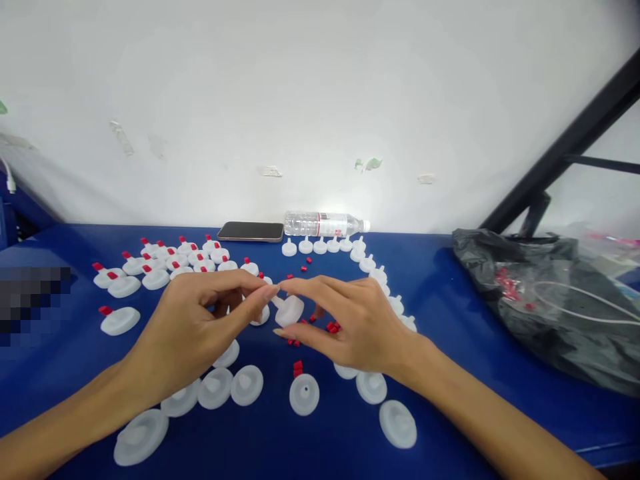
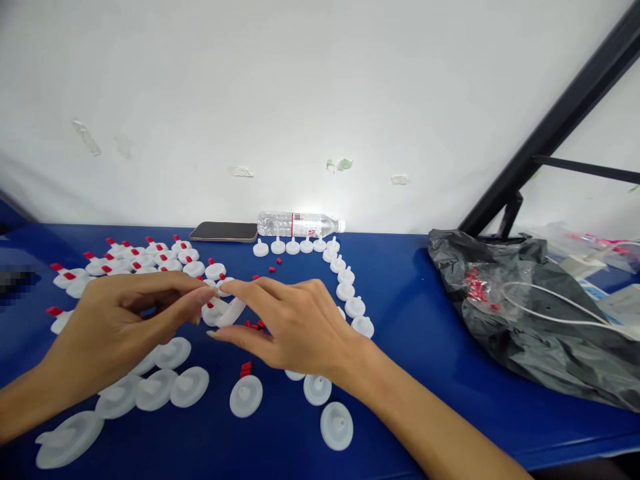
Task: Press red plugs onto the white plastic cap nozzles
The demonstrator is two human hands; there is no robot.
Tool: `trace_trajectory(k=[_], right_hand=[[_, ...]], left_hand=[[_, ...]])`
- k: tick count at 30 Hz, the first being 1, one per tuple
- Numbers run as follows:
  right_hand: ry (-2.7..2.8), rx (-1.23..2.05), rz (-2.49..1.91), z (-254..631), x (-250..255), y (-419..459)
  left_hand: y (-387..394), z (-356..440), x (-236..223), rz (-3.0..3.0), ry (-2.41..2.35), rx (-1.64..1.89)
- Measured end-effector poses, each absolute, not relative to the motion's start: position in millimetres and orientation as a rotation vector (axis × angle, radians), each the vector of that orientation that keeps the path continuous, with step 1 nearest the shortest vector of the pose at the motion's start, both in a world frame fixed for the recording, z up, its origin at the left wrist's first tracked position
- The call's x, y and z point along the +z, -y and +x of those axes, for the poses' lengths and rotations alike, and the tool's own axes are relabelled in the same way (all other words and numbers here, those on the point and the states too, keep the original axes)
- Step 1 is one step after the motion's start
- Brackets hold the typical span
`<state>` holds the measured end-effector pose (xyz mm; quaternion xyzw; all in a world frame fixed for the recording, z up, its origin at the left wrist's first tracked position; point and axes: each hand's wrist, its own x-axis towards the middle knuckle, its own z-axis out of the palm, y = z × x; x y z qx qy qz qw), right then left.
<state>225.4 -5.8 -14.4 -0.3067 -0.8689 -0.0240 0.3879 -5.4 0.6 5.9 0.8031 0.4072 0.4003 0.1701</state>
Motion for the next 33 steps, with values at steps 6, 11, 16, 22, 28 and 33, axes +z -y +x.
trace_trajectory(k=[6,11,16,22,28,33], right_hand=[[2.104,-0.153,-0.802,232.9,-11.2,2.0],[2.001,-0.275,-0.863,240.7,-4.3,-2.4],[2.032,-0.328,-0.788,239.4,-5.8,-1.0],[2.054,-0.329,-0.759,236.1,-9.3,-0.7],[2.097,-0.324,-0.782,235.4,-10.7,-1.1],[2.146,-0.288,-0.788,235.5,-11.8,-2.1]], left_hand=[[-5.5,-5.3,4.3,2.377,-1.127,1.134],[-7.3,-6.8,-6.3,2.594,-0.978,0.644],[-10.8,-11.6,-17.6,2.677,-0.962,0.463],[-14.3,-11.0,-19.2,2.685,-1.028,0.324],[-11.4,-8.9,-17.0,2.696,-0.989,0.337],[-14.6,-12.5,-8.2,2.646,-1.029,0.592]])
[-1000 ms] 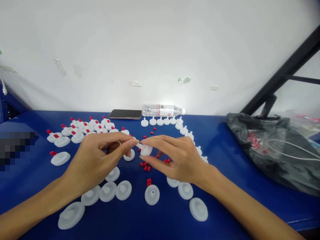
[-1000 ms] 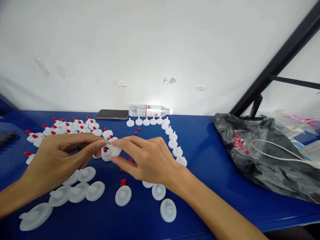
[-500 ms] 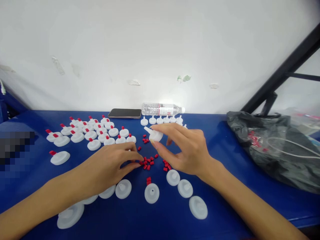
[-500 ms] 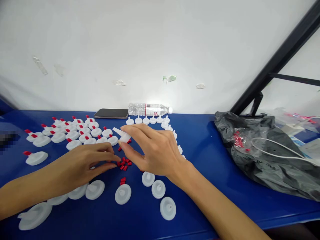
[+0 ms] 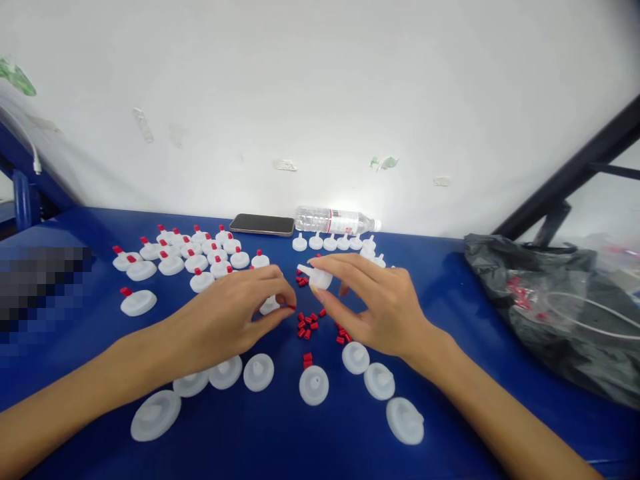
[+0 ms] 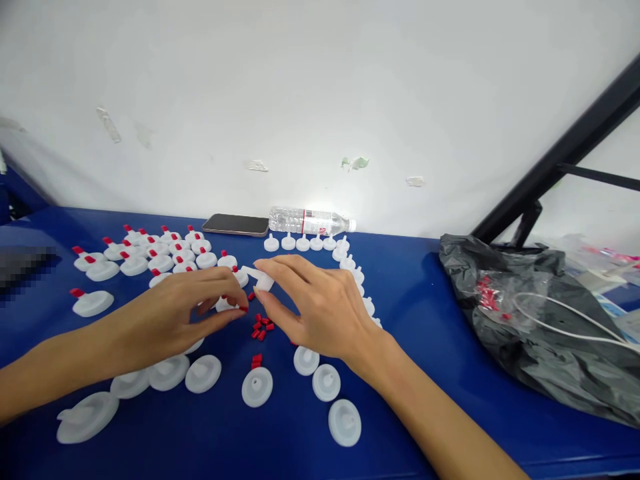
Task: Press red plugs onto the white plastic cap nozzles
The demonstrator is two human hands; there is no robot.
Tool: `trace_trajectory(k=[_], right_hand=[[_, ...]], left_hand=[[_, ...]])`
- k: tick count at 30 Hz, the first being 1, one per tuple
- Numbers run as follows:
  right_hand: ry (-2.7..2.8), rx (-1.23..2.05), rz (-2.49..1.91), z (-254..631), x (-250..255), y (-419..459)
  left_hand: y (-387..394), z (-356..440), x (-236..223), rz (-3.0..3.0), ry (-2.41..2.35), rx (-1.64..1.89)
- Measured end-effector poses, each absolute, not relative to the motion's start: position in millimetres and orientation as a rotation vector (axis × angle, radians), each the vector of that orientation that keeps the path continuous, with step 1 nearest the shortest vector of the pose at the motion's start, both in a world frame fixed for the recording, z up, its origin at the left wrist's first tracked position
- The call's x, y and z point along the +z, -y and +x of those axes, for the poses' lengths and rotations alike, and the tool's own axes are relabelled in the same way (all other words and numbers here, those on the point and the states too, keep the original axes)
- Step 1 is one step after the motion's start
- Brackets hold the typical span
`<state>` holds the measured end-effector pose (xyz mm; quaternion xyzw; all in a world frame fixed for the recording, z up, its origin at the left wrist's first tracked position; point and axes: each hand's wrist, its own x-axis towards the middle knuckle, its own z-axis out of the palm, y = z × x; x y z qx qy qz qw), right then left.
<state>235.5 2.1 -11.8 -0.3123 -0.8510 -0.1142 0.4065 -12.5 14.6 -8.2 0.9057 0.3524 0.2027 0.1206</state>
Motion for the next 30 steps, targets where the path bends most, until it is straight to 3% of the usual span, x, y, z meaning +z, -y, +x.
trace_trajectory(k=[10,30], right_hand=[[2.197,-0.351,-0.818,236.8,-14.2,-4.2],[2.253,-0.357,-0.727,234.6,-14.7,-2.2]], left_hand=[[-11.8,-9.1,8.1,2.184,-1.248,1.075],[-13.0,-8.7,0.9,2.453,-1.07,1.097]])
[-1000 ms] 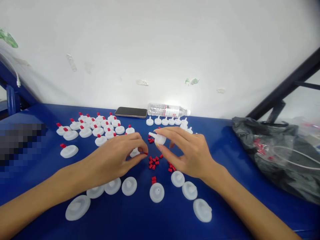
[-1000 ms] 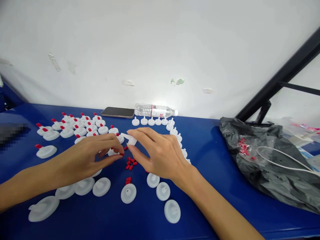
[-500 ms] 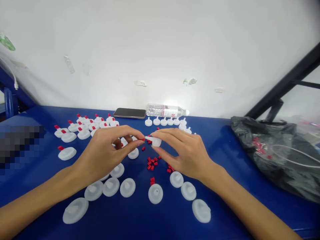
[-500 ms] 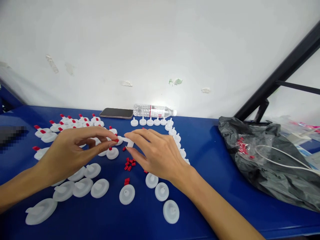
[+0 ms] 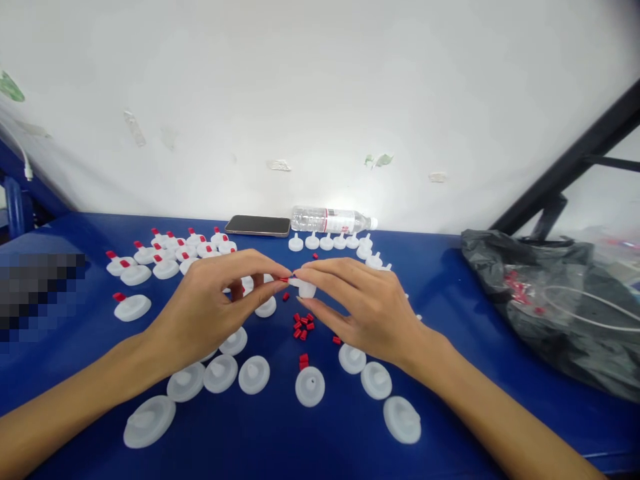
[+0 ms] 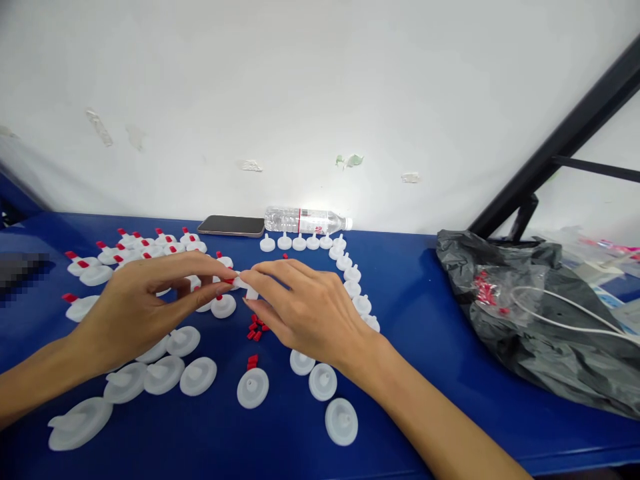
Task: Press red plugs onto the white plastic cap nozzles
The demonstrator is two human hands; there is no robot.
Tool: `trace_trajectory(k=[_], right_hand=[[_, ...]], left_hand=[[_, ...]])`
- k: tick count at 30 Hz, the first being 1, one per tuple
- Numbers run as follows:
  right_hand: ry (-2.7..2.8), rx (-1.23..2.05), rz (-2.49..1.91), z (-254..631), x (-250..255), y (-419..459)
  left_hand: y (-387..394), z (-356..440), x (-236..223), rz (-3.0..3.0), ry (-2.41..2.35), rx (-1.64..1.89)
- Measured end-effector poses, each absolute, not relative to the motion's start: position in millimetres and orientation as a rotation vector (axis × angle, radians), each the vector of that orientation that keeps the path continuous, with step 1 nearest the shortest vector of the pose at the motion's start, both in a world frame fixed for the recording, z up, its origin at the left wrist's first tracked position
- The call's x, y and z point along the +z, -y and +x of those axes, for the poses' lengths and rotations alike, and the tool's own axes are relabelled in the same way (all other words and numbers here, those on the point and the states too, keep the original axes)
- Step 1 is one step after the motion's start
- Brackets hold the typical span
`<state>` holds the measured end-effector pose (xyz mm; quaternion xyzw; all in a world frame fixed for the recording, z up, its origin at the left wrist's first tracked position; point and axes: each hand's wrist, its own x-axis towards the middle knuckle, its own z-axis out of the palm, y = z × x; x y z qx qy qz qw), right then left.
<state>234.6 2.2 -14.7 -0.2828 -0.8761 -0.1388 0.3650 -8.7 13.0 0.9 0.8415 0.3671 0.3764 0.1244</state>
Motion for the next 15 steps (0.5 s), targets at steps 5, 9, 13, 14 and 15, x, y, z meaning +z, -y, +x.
trace_trajectory(k=[5,9,13,14,15], right_hand=[[2.248,-0.266,-0.732,233.9,-16.3,-1.9],[2.188,-0.218,-0.646,232.1,-17.9,-2.0],[2.149,-0.189,-0.609,228.7,-17.7,-0.8],[2.147,-0.189,-0.604,227.7,-17.2,-0.2],[2.147,-0.188,-0.602,226.8,-16.7,0.4]], left_hand=[[-15.6,-9.4,-3.5,2.715,-1.028,1.053],[-18.1,-10.3,-8.7,2.797,-0.959,1.043],[-17.5,-11.6,-13.3,2.729,-0.924,1.045],[-16.8,-11.7,-13.6,2.717,-0.922,1.045],[-15.9,-11.6,-13.6,2.708,-0.927,1.049]])
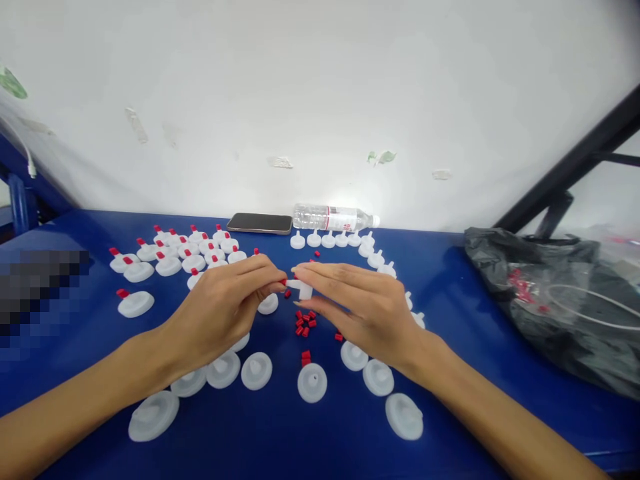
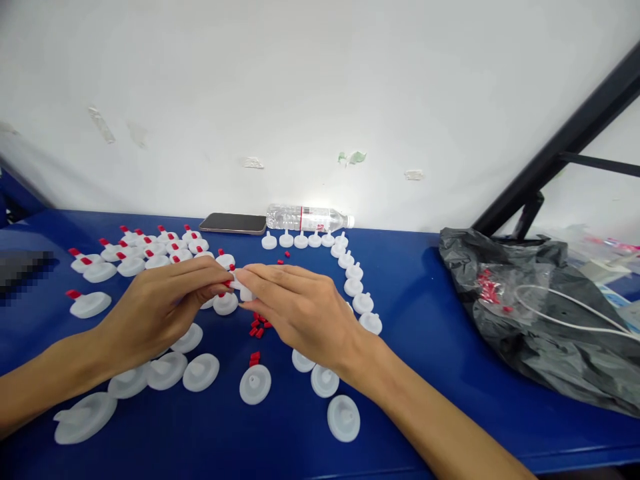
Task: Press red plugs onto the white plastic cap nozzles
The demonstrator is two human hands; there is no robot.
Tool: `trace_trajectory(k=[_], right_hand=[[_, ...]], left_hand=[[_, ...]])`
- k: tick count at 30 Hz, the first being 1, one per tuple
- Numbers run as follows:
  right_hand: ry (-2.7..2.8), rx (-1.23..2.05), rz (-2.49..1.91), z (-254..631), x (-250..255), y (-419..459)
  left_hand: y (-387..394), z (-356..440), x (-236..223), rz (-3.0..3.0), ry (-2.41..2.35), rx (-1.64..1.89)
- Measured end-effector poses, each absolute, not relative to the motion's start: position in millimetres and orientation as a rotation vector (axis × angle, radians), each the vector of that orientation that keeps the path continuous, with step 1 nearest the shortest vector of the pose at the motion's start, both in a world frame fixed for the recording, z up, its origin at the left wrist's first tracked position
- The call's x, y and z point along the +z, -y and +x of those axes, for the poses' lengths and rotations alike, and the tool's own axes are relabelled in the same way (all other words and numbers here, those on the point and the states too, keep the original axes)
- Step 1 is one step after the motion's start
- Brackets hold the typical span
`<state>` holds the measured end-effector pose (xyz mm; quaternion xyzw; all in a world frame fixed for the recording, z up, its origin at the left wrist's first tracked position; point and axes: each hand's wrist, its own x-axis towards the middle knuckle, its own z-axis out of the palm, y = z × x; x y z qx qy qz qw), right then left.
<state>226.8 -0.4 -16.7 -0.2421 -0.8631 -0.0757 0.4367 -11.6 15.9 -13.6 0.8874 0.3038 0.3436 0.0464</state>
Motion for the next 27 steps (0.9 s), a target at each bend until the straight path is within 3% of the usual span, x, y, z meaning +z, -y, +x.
trace_trajectory(k=[14,22,27], right_hand=[[2.101,-0.191,-0.762,229.1,-14.5,0.2],[2.076,-0.248,-0.814,236.4,-10.4,-2.6],[2.11,-0.235,-0.805,235.0,-11.8,-3.2]], left_hand=[[-9.5,-9.9,8.2,2.341,-1.105,1.092],[-13.5,-14.9,4.5,2.808,-1.037,0.655],[-9.9,-13.3,2.9,2.847,-0.992,0.623]])
